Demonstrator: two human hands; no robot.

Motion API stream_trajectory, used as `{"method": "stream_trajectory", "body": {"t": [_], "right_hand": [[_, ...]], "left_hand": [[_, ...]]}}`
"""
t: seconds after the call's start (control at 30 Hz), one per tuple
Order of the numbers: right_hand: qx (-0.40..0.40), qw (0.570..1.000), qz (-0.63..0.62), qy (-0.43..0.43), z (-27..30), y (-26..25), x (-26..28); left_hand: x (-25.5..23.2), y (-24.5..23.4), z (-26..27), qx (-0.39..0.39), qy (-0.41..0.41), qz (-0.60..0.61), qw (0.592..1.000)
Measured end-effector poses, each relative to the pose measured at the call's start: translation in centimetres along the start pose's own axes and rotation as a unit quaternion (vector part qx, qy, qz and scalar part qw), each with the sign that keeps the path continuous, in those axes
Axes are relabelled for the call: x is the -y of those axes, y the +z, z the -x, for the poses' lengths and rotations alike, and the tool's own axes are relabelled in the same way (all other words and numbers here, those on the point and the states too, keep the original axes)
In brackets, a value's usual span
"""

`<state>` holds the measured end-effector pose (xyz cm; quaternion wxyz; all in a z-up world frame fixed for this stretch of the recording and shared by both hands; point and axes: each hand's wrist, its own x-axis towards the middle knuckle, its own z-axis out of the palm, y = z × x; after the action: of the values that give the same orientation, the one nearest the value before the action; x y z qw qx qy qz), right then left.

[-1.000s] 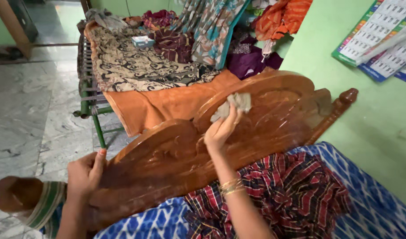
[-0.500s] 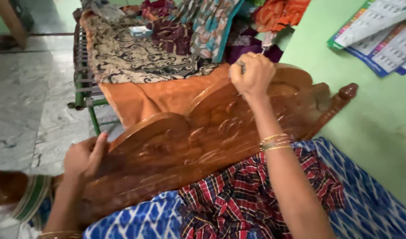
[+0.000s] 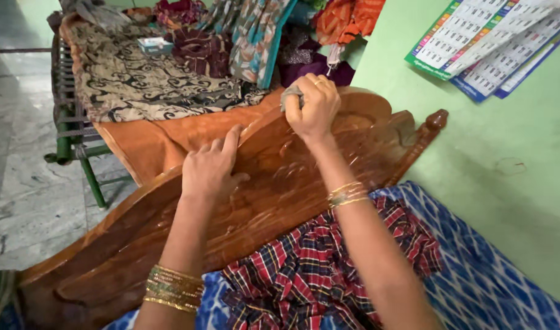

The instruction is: The person wipes the wooden headboard of a bed using a grey cloth. They hold the headboard with one hand while scrubbing the carved surface with the other, moving along the length of the wood. The person then repositions the headboard to clean the side and continues wiping.

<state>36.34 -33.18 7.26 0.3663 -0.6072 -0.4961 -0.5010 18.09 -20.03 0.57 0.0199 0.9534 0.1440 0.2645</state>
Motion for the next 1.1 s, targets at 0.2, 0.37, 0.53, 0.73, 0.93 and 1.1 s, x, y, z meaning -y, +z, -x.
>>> {"method": "stream_trajectory", "body": {"t": [0.2, 0.37, 0.53, 0.73, 0.93, 1.1], "right_hand": [[0.045, 0.998, -0.027, -0.032, 0.8, -2.3, -7.6], [-0.037, 0.991, 0.070, 0.110, 3.3, -2.3, -14.5], [-0.081, 0.983, 0.054, 0.155, 2.9, -1.0, -12.7], [0.092, 0.993, 0.043, 0.056, 0.7, 1.9, 2.1], [0.092, 0.991, -0.068, -0.070, 2.6, 3.0, 12.3], [0.048, 0.968, -0.076, -0.234, 0.9, 1.6, 5.7]], "left_hand": [[0.7, 1.1, 0.4, -0.010, -0.002, -0.030, 0.999], [1.8, 0.9, 0.1, 0.059, 0.036, -0.046, 0.997], [1.7, 1.0, -0.1, 0.072, 0.019, -0.054, 0.996], [2.1, 2.7, 0.0, 0.060, 0.007, -0.044, 0.997], [3.0, 4.7, -0.1, -0.019, 0.006, -0.029, 0.999], [2.2, 2.5, -0.1, 0.069, -0.022, -0.052, 0.996]]}}
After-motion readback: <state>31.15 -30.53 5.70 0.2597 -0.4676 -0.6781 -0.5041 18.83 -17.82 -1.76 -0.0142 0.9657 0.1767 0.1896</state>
